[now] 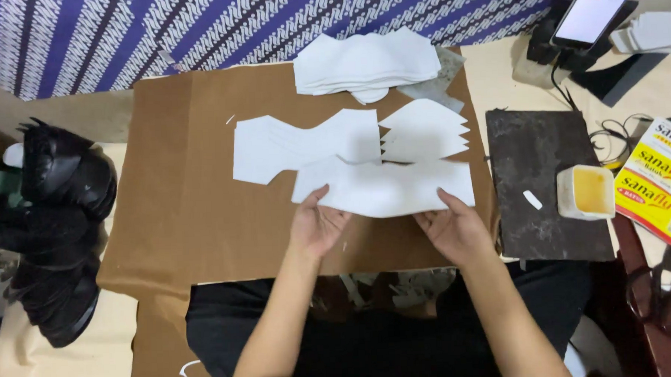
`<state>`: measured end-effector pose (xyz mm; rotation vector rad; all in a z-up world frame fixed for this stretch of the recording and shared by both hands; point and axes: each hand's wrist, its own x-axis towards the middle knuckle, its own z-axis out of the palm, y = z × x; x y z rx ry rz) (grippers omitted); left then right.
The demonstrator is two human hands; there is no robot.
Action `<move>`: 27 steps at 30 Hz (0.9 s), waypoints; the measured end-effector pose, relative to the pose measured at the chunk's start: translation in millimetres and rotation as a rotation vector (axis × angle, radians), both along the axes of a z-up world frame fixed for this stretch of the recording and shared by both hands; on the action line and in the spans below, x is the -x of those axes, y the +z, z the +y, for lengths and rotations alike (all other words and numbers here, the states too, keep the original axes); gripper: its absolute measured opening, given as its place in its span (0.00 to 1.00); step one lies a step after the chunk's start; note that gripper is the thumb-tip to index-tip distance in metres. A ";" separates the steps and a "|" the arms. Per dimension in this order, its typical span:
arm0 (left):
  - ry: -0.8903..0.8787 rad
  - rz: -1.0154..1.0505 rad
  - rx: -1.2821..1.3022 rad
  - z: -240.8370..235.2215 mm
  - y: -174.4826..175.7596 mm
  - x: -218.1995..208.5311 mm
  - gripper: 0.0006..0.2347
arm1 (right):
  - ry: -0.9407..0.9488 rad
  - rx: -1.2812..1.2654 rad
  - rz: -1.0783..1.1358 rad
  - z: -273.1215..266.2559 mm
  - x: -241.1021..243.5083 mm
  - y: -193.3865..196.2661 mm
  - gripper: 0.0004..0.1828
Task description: The person folds white paper cutouts in half by hand, aligning the edges carefully. They then place the folded pieces onto a stack on the table and repeat the process with additional cutouts.
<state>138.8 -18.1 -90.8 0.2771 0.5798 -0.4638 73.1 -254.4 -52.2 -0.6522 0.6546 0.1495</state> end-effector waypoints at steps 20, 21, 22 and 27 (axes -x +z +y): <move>-0.143 -0.210 -0.727 6.0 -20.9 -307.4 0.23 | 0.009 0.618 -0.205 -22.8 -264.6 27.0 0.31; -0.211 -0.200 -0.806 7.6 -36.1 -316.5 0.23 | 0.016 0.646 -0.168 -9.6 -248.4 51.7 0.30; -0.212 -0.199 -0.804 6.4 -27.2 -308.6 0.23 | 0.017 0.647 -0.166 -15.5 -256.7 43.4 0.30; -0.179 -0.245 -0.895 -0.9 -23.5 -301.3 0.26 | 0.024 0.685 -0.109 -39.6 -285.0 -3.6 0.29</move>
